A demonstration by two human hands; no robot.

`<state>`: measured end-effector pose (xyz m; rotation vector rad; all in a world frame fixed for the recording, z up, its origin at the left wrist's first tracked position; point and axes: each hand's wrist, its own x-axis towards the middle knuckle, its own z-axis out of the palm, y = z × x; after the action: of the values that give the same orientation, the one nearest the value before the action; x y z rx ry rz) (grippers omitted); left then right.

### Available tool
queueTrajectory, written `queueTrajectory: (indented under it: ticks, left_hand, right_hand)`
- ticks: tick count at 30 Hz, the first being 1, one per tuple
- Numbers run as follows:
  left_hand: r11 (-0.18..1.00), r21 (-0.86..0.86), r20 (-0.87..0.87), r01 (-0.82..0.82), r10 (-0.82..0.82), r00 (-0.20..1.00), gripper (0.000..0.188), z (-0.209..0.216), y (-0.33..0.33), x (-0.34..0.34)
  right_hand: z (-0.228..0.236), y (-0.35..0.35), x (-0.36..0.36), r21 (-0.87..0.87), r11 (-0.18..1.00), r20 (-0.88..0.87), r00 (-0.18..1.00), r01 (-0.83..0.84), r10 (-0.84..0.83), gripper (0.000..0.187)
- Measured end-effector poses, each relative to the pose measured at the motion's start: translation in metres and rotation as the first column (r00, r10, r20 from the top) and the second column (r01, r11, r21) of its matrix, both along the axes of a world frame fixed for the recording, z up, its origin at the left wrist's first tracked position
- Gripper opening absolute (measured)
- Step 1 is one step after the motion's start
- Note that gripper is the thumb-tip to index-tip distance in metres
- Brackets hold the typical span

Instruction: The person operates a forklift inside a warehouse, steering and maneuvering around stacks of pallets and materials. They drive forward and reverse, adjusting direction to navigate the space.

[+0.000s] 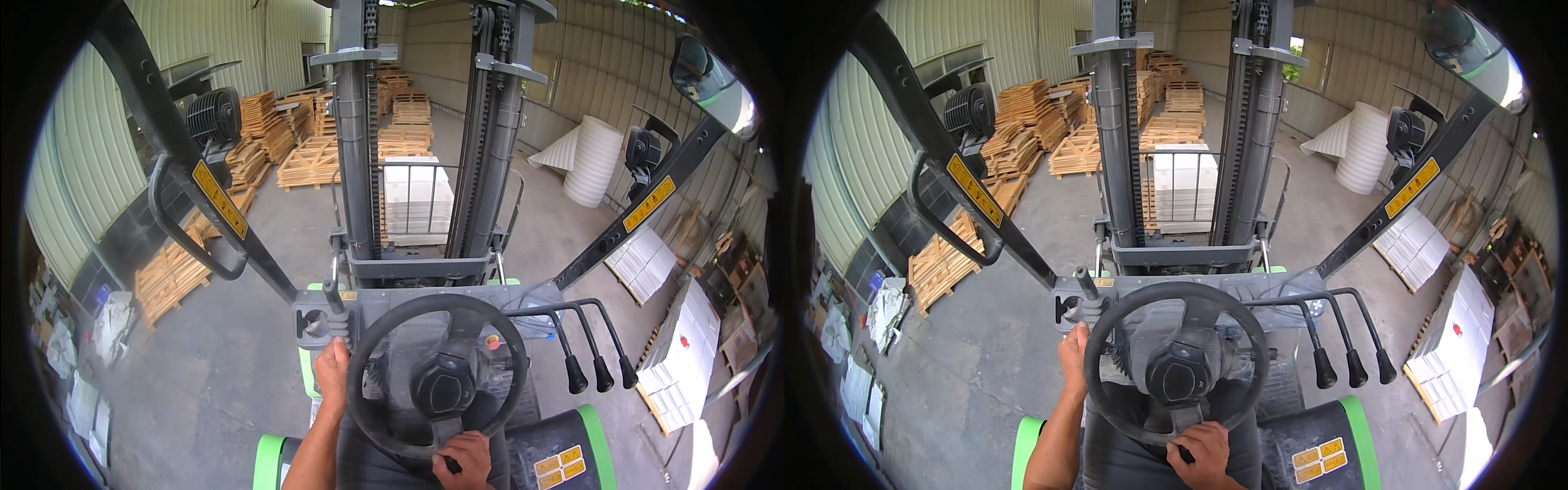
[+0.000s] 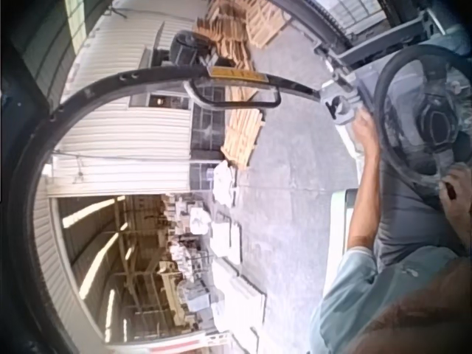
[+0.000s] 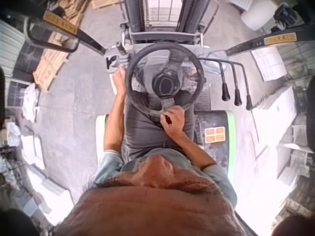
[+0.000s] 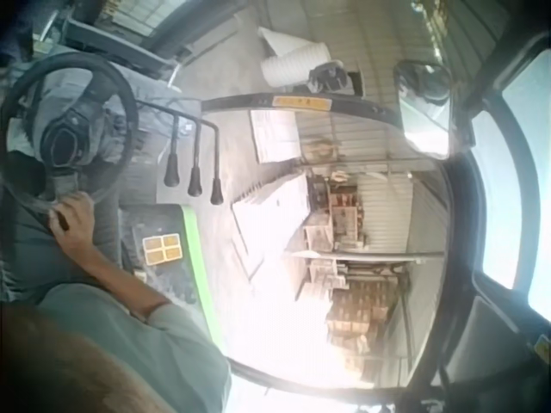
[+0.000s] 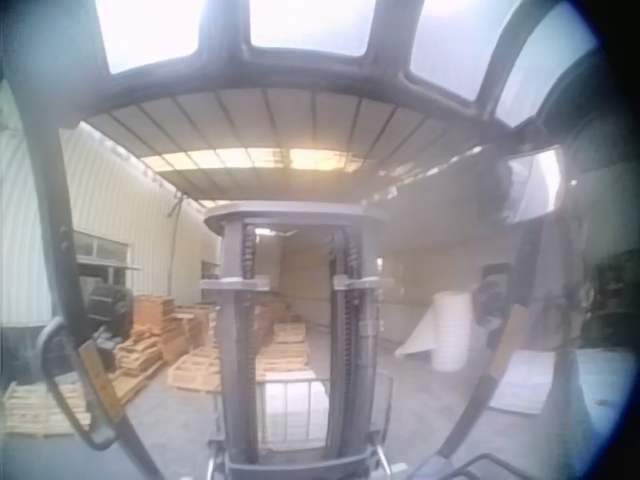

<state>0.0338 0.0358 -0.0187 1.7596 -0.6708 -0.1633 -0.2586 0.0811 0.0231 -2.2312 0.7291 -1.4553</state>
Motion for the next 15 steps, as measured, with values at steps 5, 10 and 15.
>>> queueTrajectory:
  ticks: [5,10,15]
  left_hand:
    - [1.000,0.026,0.041,-0.015,0.014,0.999,0.045,0.007,0.003,-0.003]
    - [1.000,0.006,0.008,-0.014,0.014,1.000,0.045,0.001,0.003,-0.002]
    - [1.000,-0.008,-0.042,-0.023,0.023,0.999,0.047,0.008,-0.003,-0.017]
  right_hand:
    - [0.000,0.003,-0.002,0.004,1.000,-0.022,1.000,0.005,-0.005,0.024]
    - [0.007,0.003,-0.007,0.004,1.000,-0.061,0.998,0.015,-0.015,0.023]
    - [0.015,-0.003,-0.017,0.079,0.997,-0.040,0.999,0.020,-0.016,0.020]
